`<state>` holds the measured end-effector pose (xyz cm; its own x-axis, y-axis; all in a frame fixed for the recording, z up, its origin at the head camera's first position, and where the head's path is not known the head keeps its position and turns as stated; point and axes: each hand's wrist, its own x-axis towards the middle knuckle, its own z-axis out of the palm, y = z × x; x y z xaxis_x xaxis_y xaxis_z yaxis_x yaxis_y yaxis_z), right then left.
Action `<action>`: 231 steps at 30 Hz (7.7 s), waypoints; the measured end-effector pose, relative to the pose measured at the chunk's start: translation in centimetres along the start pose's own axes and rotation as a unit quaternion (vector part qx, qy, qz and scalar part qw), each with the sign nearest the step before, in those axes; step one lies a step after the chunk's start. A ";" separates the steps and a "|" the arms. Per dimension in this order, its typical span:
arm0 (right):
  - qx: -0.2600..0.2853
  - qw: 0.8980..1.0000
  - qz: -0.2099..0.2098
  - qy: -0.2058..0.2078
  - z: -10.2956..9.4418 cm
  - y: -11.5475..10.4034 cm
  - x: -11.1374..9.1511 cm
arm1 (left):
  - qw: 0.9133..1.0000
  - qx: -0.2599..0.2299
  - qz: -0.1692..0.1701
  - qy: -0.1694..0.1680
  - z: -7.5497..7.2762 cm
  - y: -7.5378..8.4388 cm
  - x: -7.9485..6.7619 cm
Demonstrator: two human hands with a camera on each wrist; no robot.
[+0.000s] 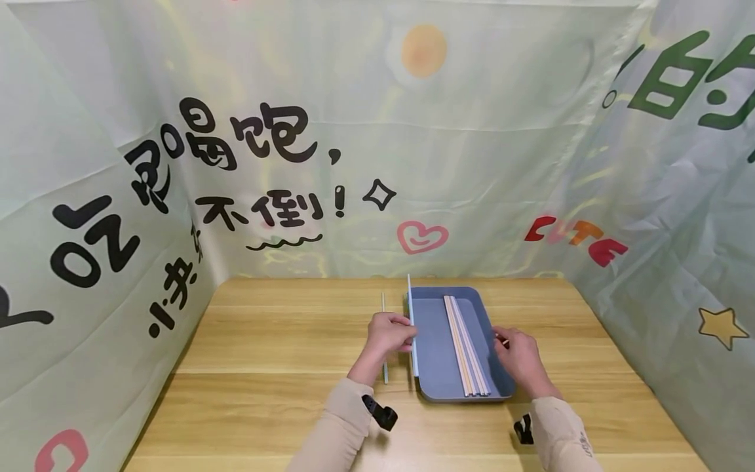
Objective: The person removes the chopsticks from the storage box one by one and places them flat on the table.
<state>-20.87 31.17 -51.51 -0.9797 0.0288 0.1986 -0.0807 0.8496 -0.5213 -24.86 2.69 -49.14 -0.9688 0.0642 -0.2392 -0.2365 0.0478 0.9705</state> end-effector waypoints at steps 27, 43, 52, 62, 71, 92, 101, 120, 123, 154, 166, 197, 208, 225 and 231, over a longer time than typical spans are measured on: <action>0.001 1.000 -0.002 -0.004 -0.1 -0.2 -0.2 | 0.994 0.087 0.004 0.062 -6.1 -2.9 0.6; -0.001 1.000 0.003 -0.008 -0.2 -0.3 -0.2 | 0.986 0.148 0.000 0.082 -6.3 -3.4 0.6; 0.008 1.000 0.001 -0.007 -0.1 -0.1 -0.2 | 0.981 0.171 0.023 0.084 -6.3 -3.8 0.5; 0.008 1.000 -0.003 -0.007 -0.1 0.0 -0.2 | 0.972 0.213 0.027 0.097 -5.9 -3.9 0.6; 0.004 1.000 -0.011 0.005 -0.1 0.0 -0.3 | 0.963 0.245 0.035 0.106 -5.6 -3.7 0.4; 0.007 1.000 -0.006 0.002 -0.2 0.0 -0.3 | 0.956 0.267 0.052 0.109 -5.3 -2.8 0.7; 0.010 1.000 -0.004 -0.003 -0.2 0.0 -0.3 | 0.995 0.073 0.060 0.037 -3.6 -0.9 0.7; 0.005 1.000 -0.001 -0.001 -0.1 0.1 -0.3 | 0.999 0.009 0.036 -0.011 2.6 0.3 -0.2; 0.000 1.000 0.001 -0.001 0.0 0.0 -0.3 | 0.999 0.023 0.032 -0.016 3.6 0.0 -0.3; 0.006 1.000 0.005 0.004 0.0 0.1 -0.3 | 0.998 0.058 0.002 -0.034 8.4 -1.8 -1.0; 0.005 1.000 0.000 0.006 0.0 0.0 -0.3 | 0.997 0.059 0.004 -0.040 9.3 -2.7 -1.2; 0.011 0.999 0.031 -0.017 -0.1 -0.2 -0.4 | 0.994 0.101 0.036 0.013 10.5 -4.6 -0.2; 0.007 1.000 0.018 -0.008 0.1 0.0 -0.5 | 0.983 0.159 0.084 0.047 10.4 -4.4 -1.1; 0.012 1.000 0.005 0.007 0.1 0.1 -0.4 | 0.972 0.197 0.111 0.069 9.8 -3.8 -1.3; 0.009 1.000 0.003 0.008 0.3 0.3 -0.3 | 0.971 0.210 0.081 0.084 9.9 -3.4 -1.5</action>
<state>-20.66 31.26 -51.93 -0.9773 0.0421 0.2076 -0.0780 0.8395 -0.5378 -21.92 12.33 -52.37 -0.9975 -0.0565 -0.0425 -0.0636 0.4550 0.8882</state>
